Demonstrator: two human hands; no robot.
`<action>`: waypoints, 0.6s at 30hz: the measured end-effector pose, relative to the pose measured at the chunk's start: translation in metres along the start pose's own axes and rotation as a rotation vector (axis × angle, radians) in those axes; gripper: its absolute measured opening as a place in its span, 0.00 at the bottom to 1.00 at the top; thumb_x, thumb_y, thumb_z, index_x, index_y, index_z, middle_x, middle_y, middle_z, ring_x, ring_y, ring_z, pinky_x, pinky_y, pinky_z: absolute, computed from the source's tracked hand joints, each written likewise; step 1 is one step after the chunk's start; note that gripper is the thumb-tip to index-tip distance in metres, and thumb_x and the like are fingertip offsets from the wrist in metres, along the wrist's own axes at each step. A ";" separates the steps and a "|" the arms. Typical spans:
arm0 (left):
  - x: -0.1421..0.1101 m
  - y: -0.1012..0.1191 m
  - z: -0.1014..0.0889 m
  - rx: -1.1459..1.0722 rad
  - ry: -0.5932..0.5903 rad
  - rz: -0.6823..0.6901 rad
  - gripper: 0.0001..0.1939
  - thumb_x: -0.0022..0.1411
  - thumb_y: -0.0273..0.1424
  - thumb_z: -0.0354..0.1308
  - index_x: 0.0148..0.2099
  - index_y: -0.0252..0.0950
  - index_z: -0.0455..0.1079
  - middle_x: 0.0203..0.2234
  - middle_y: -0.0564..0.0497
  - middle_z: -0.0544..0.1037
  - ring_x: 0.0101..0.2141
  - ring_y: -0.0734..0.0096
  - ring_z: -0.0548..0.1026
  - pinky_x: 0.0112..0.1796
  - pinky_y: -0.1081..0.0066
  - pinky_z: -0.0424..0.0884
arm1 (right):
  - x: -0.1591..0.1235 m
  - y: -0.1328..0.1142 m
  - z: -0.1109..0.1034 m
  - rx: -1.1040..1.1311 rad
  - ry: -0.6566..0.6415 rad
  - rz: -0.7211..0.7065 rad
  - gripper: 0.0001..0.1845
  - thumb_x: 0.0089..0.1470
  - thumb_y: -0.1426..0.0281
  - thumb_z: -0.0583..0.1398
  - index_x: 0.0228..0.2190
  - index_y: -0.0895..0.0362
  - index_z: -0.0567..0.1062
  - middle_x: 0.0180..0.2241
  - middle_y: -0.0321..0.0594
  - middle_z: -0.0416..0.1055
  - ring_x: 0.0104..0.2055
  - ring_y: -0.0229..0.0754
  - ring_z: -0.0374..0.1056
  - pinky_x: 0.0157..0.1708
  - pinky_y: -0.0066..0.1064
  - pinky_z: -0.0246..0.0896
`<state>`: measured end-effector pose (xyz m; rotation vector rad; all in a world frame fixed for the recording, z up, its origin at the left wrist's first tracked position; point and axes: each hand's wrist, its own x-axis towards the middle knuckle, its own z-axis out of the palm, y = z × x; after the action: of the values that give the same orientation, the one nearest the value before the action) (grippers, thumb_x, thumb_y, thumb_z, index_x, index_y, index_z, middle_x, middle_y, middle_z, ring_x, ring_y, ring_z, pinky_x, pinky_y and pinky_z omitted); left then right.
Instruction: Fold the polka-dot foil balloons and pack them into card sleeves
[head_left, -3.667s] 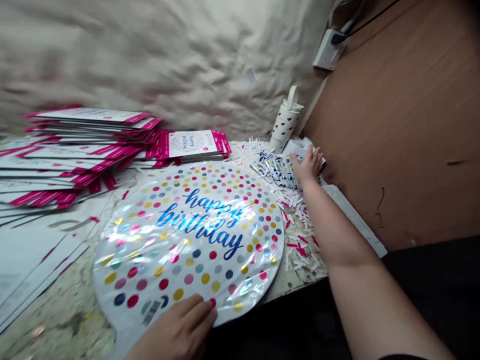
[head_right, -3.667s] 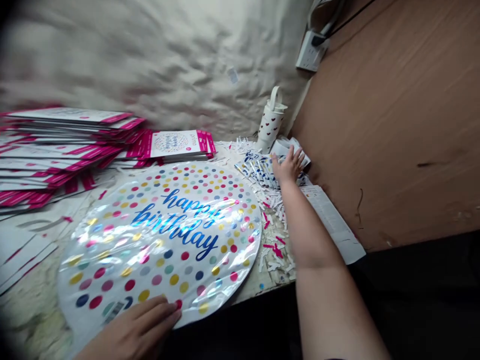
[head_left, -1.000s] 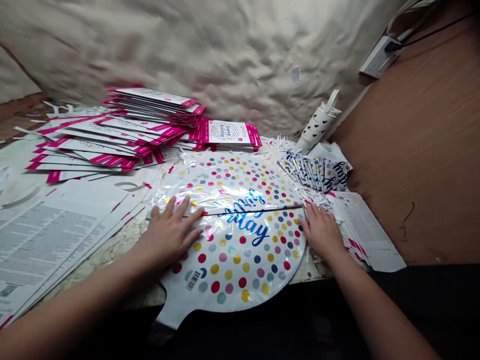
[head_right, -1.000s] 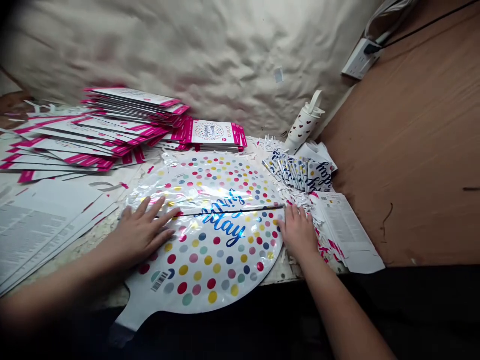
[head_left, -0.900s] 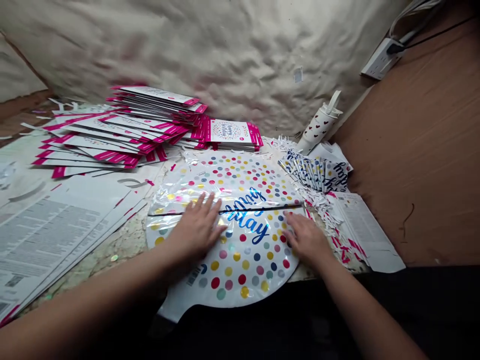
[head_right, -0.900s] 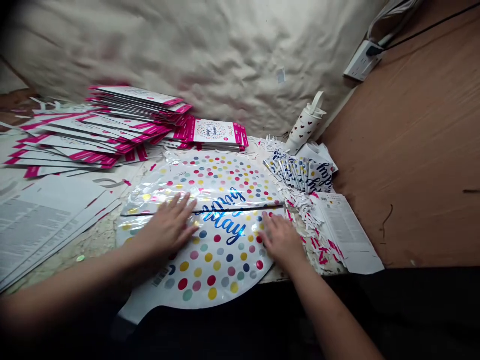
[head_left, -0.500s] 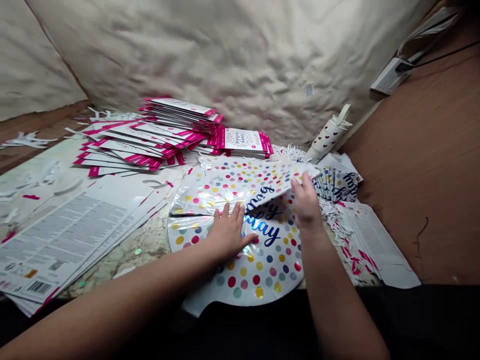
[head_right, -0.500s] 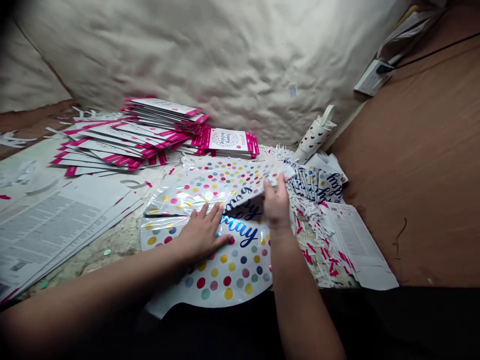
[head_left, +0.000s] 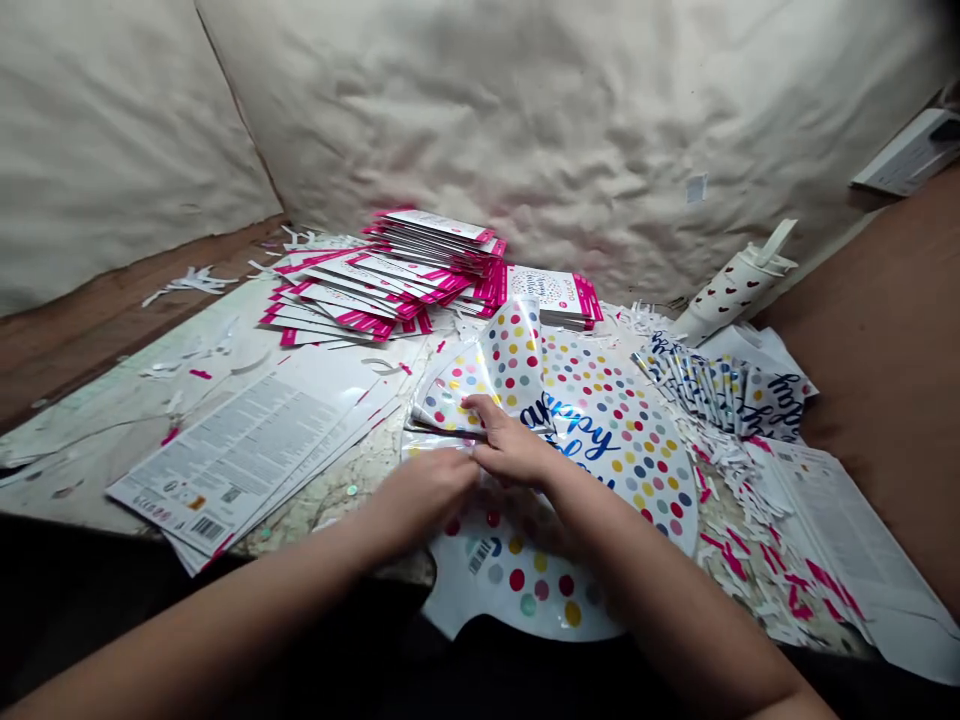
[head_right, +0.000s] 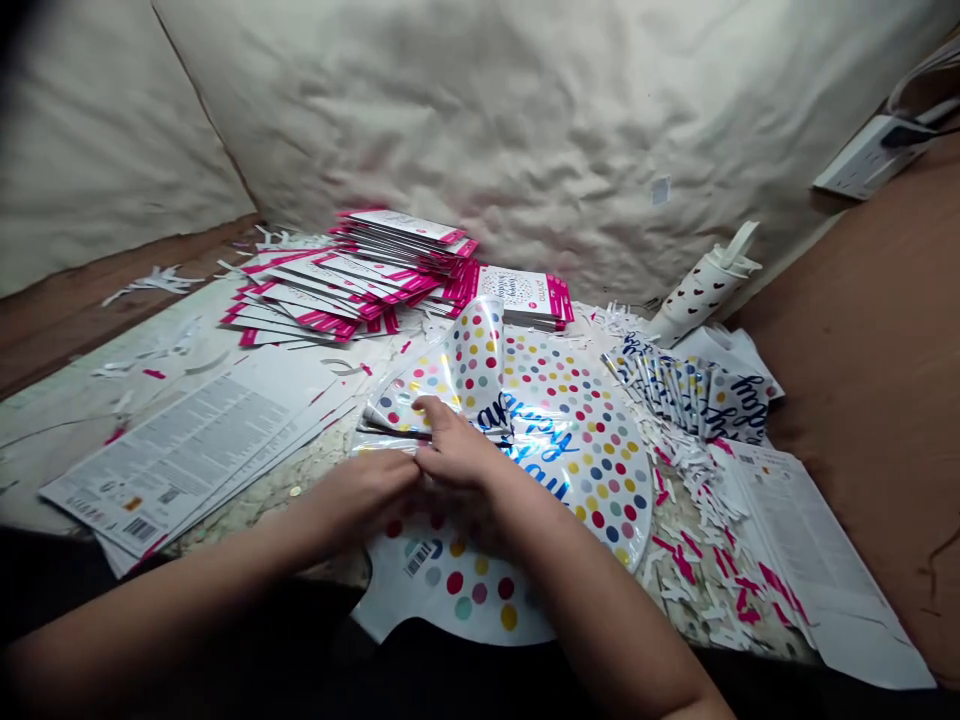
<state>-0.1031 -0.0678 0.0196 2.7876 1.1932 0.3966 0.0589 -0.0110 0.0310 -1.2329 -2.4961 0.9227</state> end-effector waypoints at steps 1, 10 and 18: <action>-0.004 -0.017 -0.006 0.073 0.035 -0.015 0.15 0.58 0.25 0.48 0.47 0.36 0.69 0.41 0.44 0.74 0.42 0.60 0.71 0.43 0.61 0.67 | -0.001 0.002 0.002 -0.058 0.043 -0.003 0.32 0.46 0.72 0.53 0.54 0.57 0.54 0.53 0.45 0.61 0.50 0.45 0.61 0.49 0.38 0.57; 0.007 -0.055 -0.035 0.332 0.185 -0.008 0.15 0.63 0.28 0.44 0.30 0.35 0.70 0.28 0.45 0.73 0.33 0.63 0.69 0.37 0.61 0.66 | 0.034 -0.011 0.042 -0.315 0.255 0.113 0.13 0.55 0.75 0.48 0.37 0.63 0.70 0.38 0.56 0.70 0.41 0.50 0.67 0.39 0.38 0.61; 0.012 -0.042 0.006 0.094 -0.211 -0.214 0.47 0.50 0.61 0.46 0.63 0.33 0.51 0.60 0.34 0.53 0.59 0.37 0.48 0.53 0.48 0.52 | -0.019 0.036 -0.090 -0.308 0.768 0.284 0.16 0.57 0.71 0.48 0.41 0.60 0.73 0.36 0.45 0.74 0.35 0.41 0.69 0.36 0.29 0.62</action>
<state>-0.1231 -0.0294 0.0091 2.6550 1.4699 0.0293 0.1333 0.0302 0.0807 -1.6614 -1.9002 0.0427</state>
